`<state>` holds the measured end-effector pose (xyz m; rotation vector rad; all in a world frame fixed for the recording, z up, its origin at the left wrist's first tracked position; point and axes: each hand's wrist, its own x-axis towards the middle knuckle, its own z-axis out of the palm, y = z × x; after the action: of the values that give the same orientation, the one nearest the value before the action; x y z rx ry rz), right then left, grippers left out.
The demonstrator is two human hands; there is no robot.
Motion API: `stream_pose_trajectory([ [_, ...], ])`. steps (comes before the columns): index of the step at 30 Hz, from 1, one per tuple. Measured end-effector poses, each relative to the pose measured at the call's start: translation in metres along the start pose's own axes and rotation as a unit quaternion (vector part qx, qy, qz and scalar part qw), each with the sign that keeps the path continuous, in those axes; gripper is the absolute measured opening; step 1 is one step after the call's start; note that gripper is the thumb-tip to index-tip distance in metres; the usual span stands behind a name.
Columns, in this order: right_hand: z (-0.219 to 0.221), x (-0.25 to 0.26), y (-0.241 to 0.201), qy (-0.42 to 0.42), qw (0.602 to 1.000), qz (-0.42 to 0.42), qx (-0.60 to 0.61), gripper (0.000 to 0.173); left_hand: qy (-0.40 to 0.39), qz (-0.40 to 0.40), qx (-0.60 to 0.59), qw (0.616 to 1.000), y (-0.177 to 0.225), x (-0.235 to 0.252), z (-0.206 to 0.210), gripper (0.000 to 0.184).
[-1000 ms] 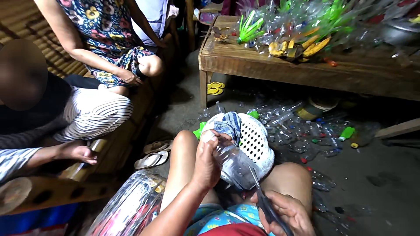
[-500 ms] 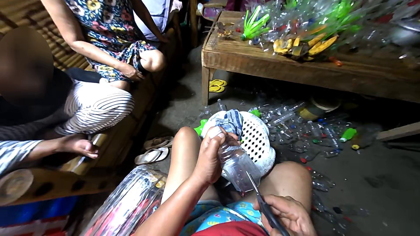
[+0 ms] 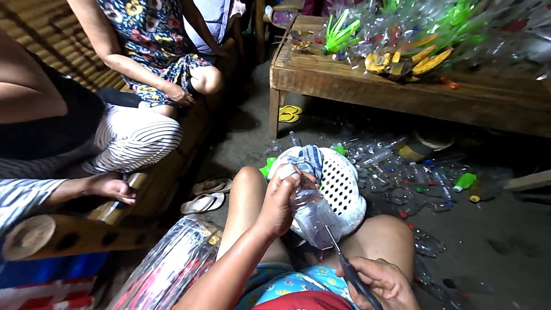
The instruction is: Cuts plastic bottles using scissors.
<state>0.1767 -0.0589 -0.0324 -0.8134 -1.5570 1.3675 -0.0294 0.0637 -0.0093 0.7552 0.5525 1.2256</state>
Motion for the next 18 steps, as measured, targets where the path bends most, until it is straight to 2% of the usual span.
stream_pose_trajectory([
  [3, -0.001, 0.000, 0.003, -0.002, 1.000, 0.007, 0.029, 0.029, -0.015, -0.001, 0.001, 1.000, -0.001, 0.000, -0.002, 0.016],
  [9, -0.003, 0.008, 0.011, -0.026, 0.997, -0.006, 0.071, 0.043, -0.065, 0.006, 0.035, 0.997, -0.008, 0.000, -0.003, 0.013],
  [14, 0.000, 0.010, 0.008, -0.015, 0.997, 0.003, 0.071, 0.040, -0.069, 0.011, 0.028, 0.997, -0.004, 0.002, -0.005, 0.014],
  [18, 0.000, 0.011, 0.006, -0.014, 0.998, 0.006, 0.068, 0.032, -0.074, 0.011, 0.023, 0.997, -0.004, 0.003, -0.009, 0.013],
])
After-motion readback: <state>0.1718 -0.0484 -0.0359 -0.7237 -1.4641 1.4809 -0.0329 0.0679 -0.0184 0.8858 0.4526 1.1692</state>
